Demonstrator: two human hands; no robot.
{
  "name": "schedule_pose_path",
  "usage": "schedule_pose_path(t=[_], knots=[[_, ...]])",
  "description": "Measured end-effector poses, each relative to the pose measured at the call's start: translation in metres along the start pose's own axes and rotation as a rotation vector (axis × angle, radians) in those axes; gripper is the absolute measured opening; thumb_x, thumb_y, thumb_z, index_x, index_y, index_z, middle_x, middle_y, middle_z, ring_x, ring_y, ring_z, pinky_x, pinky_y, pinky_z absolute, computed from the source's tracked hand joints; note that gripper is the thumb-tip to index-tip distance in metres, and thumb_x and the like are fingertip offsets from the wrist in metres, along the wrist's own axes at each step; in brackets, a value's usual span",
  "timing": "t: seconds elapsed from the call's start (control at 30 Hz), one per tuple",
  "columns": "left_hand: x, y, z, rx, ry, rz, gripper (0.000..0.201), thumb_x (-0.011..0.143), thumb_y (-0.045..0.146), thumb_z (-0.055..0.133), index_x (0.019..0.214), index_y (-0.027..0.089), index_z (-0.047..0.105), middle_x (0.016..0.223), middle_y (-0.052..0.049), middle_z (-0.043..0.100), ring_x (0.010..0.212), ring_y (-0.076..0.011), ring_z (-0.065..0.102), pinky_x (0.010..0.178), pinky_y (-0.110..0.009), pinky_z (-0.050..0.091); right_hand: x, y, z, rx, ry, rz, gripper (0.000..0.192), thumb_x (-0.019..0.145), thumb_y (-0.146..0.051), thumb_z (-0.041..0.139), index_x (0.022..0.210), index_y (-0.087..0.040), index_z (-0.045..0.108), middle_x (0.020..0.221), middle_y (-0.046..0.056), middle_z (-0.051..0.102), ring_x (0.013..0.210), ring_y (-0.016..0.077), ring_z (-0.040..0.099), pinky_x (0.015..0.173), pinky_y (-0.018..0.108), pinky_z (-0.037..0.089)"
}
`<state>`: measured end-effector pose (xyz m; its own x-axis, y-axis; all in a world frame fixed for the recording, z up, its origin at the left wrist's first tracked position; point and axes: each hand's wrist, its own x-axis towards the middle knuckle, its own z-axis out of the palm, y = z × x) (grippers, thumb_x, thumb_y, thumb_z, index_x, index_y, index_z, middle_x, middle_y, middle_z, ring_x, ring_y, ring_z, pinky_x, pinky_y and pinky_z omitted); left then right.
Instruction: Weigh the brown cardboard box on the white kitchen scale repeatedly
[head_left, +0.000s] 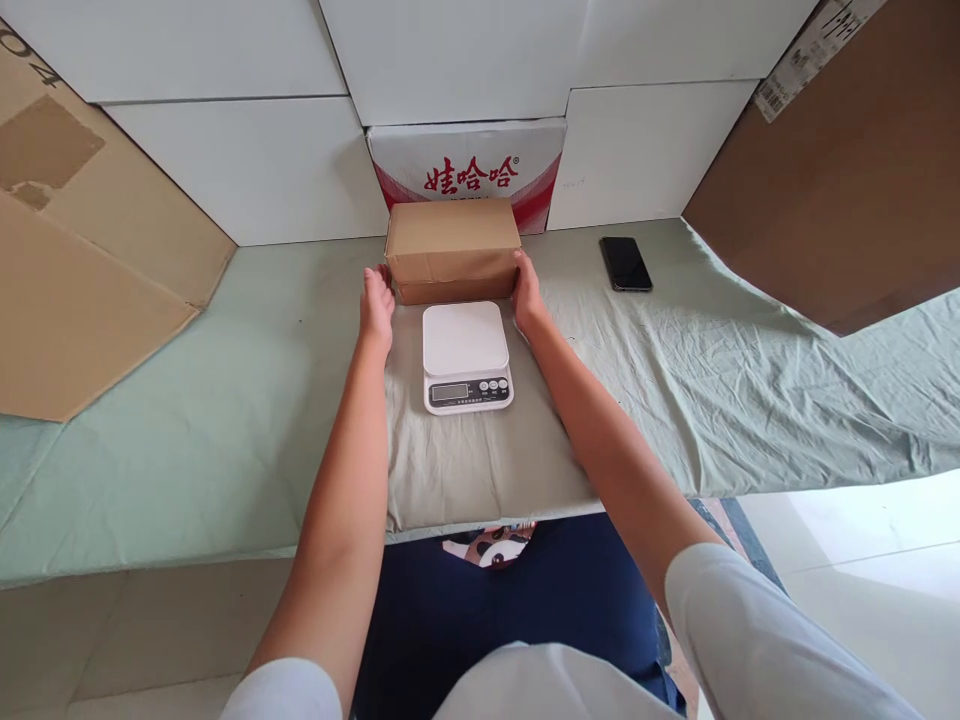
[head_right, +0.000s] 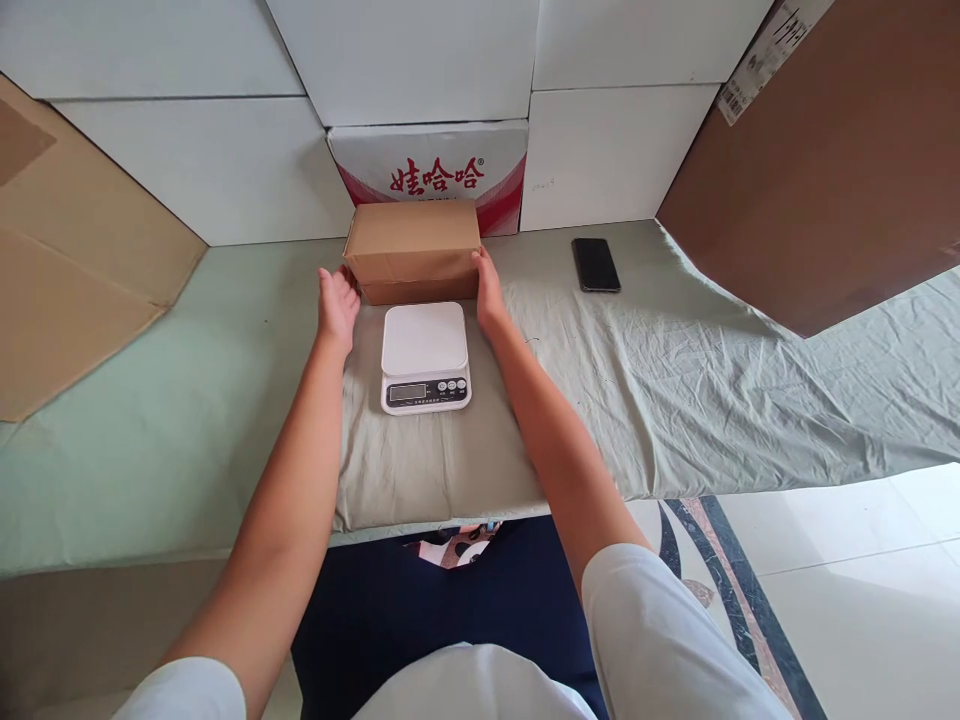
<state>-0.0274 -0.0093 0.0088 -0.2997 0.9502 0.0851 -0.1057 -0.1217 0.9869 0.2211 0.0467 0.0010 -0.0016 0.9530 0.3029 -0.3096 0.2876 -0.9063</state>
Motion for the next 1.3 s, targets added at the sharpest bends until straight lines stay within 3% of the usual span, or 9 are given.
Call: schedule_pose_path(t=[0.13, 0.33, 0.47, 0.6, 0.7, 0.8, 1.3], knots=[[-0.003, -0.005, 0.006, 0.008, -0.066, 0.028, 0.103, 0.080, 0.094, 0.036, 0.149, 0.019, 0.053, 0.167, -0.017, 0.044, 0.160, -0.0297, 0.034, 0.133, -0.046, 0.022, -0.012, -0.008, 0.010, -0.038, 0.041, -0.028, 0.050, 0.087, -0.053, 0.053, 0.127, -0.025, 0.064, 0.145, 0.000, 0.066, 0.146, 0.0241, 0.050, 0.135, 0.046, 0.030], [-0.016, 0.013, 0.008, 0.011, -0.053, 0.091, 0.105, 0.071, 0.099, 0.043, 0.140, 0.021, 0.060, 0.163, -0.017, 0.049, 0.159, -0.0324, 0.036, 0.132, -0.046, 0.025, -0.017, -0.037, 0.024, -0.065, 0.046, -0.027, 0.064, 0.088, -0.067, 0.050, 0.135, -0.024, 0.058, 0.149, 0.002, 0.061, 0.154, 0.0261, 0.043, 0.135, 0.046, 0.028], [-0.063, 0.040, 0.005, 0.024, -0.064, 0.226, 0.103, 0.074, 0.097, 0.042, 0.140, 0.021, 0.062, 0.161, -0.015, 0.052, 0.158, -0.0324, 0.038, 0.132, -0.045, 0.027, -0.046, -0.081, 0.024, -0.070, -0.040, -0.106, 0.063, 0.091, -0.070, 0.048, 0.140, -0.030, 0.056, 0.151, -0.001, 0.059, 0.155, 0.0259, 0.042, 0.135, 0.046, 0.029], [-0.128, 0.050, -0.003, 0.047, -0.084, 0.297, 0.092, 0.082, 0.091, 0.039, 0.146, 0.027, 0.059, 0.162, -0.011, 0.052, 0.158, -0.0300, 0.039, 0.131, -0.043, 0.029, -0.107, -0.106, 0.015, -0.131, -0.057, -0.124, 0.062, 0.093, -0.068, 0.049, 0.145, -0.036, 0.052, 0.156, -0.003, 0.056, 0.159, 0.0247, 0.036, 0.137, 0.047, 0.026], [-0.158, 0.045, -0.009, 0.042, -0.114, 0.300, 0.093, 0.082, 0.091, 0.038, 0.146, 0.027, 0.059, 0.161, -0.013, 0.053, 0.155, -0.0320, 0.043, 0.129, -0.045, 0.033, -0.145, -0.105, 0.013, -0.160, 0.014, -0.124, 0.058, 0.095, -0.066, 0.043, 0.146, -0.039, 0.052, 0.153, -0.003, 0.059, 0.157, 0.0249, 0.039, 0.135, 0.047, 0.029], [-0.167, 0.039, -0.013, 0.045, -0.098, 0.265, 0.094, 0.081, 0.092, 0.038, 0.147, 0.028, 0.058, 0.161, -0.013, 0.052, 0.155, -0.0340, 0.042, 0.129, -0.049, 0.032, -0.162, -0.101, 0.016, -0.148, 0.039, -0.121, 0.057, 0.098, -0.064, 0.037, 0.149, -0.040, 0.049, 0.155, -0.003, 0.057, 0.155, 0.0243, 0.042, 0.133, 0.046, 0.033], [-0.172, 0.029, -0.010, 0.050, -0.083, 0.273, 0.088, 0.086, 0.086, 0.040, 0.148, 0.025, 0.057, 0.160, -0.015, 0.053, 0.154, -0.0314, 0.046, 0.127, -0.045, 0.036, -0.152, -0.087, 0.010, -0.109, 0.049, -0.092, 0.057, 0.098, -0.062, 0.039, 0.147, -0.035, 0.052, 0.157, -0.001, 0.056, 0.152, 0.0262, 0.044, 0.133, 0.048, 0.032]])
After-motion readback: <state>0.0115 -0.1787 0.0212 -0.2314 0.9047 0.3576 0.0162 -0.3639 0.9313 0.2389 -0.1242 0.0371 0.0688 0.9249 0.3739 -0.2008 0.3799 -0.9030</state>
